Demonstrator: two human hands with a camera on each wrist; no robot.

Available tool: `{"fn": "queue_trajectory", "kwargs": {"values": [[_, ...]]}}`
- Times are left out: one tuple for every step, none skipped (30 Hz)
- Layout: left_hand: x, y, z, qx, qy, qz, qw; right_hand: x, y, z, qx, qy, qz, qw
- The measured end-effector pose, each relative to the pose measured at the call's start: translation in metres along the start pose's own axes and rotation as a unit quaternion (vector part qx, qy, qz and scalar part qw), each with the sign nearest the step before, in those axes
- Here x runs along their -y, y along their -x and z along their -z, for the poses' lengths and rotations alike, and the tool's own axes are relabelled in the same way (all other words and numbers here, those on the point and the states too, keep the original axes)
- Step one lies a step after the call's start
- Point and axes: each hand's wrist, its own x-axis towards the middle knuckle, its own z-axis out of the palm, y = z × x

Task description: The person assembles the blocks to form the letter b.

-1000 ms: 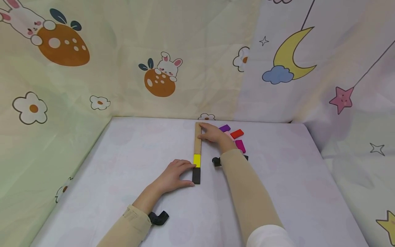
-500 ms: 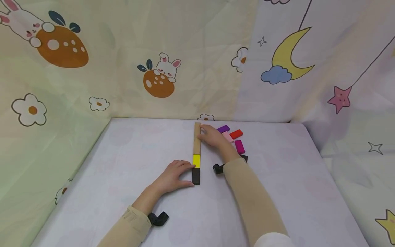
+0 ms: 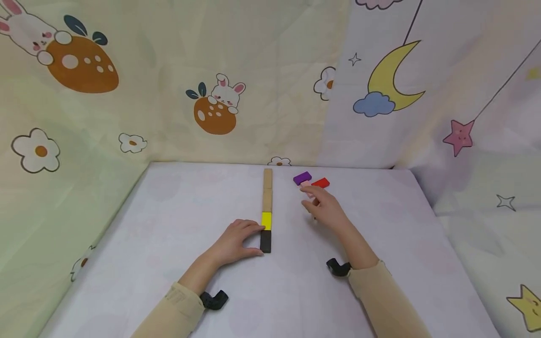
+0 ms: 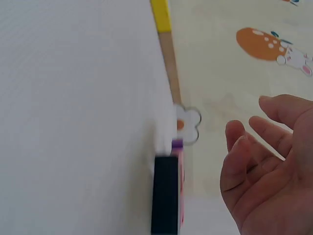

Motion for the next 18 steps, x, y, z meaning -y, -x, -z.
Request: {"fn": "queue_trajectory", "kwargs": {"values": [[0.000, 0.000, 0.000, 0.000, 0.001, 0.001, 1.0000, -0.005, 0.006, 0.005, -0.005, 0.003, 0.002, 1.0000], [0.001, 0.001, 0.000, 0.000, 0.002, 0.003, 1.0000, -0.010, 0.012, 0.009, -0.010, 0.007, 0.000, 0.9999], [0.001, 0.001, 0.000, 0.001, 0.003, 0.003, 1.0000, -0.016, 0.018, 0.013, -0.013, 0.014, -0.004, 0.9998], [0.001, 0.001, 0.000, 0.002, 0.004, 0.004, 1.0000, -0.022, 0.023, 0.017, -0.016, 0.024, -0.013, 0.9995], [0.001, 0.001, 0.000, 0.002, 0.003, 0.003, 1.0000, -0.028, 0.028, 0.020, -0.016, 0.028, -0.026, 0.9991], [0.002, 0.001, -0.001, 0.001, 0.003, 0.001, 1.0000, -0.033, 0.033, 0.024, -0.017, 0.029, -0.039, 0.9987], [0.002, 0.001, -0.001, 0.000, 0.004, -0.001, 1.0000, -0.038, 0.037, 0.027, -0.017, 0.035, -0.050, 0.9980], [0.002, 0.001, -0.001, -0.002, 0.004, -0.003, 1.0000, -0.043, 0.041, 0.030, -0.016, 0.042, -0.059, 0.9973], [0.002, 0.000, -0.002, -0.002, 0.004, -0.004, 1.0000, -0.047, 0.044, 0.032, -0.016, 0.047, -0.065, 0.9966], [0.002, 0.000, -0.002, -0.002, 0.004, -0.004, 1.0000, -0.051, 0.048, 0.035, -0.016, 0.050, -0.071, 0.9961], [0.002, 0.001, -0.002, -0.003, 0.004, -0.005, 1.0000, -0.055, 0.051, 0.037, -0.015, 0.051, -0.074, 0.9958], [0.002, 0.001, -0.002, -0.003, 0.004, -0.005, 1.0000, -0.058, 0.054, 0.038, -0.013, 0.052, -0.076, 0.9957], [0.002, 0.001, -0.002, -0.002, 0.002, -0.004, 1.0000, -0.062, 0.056, 0.038, -0.010, 0.054, -0.079, 0.9954], [0.002, 0.001, -0.002, -0.003, 0.001, -0.004, 1.0000, -0.064, 0.057, 0.038, -0.006, 0.052, -0.082, 0.9952], [0.002, 0.001, -0.002, -0.004, -0.001, -0.005, 1.0000, -0.066, 0.058, 0.038, -0.002, 0.049, -0.084, 0.9952], [0.002, 0.001, -0.002, -0.004, -0.002, -0.006, 1.0000, -0.068, 0.059, 0.037, 0.001, 0.048, -0.086, 0.9951], [0.002, 0.001, -0.002, -0.005, -0.003, -0.006, 1.0000, -0.070, 0.059, 0.036, 0.003, 0.049, -0.086, 0.9951], [0.003, 0.001, -0.003, -0.006, -0.003, -0.007, 1.0000, -0.071, 0.059, 0.035, 0.005, 0.049, -0.087, 0.9950]]}}
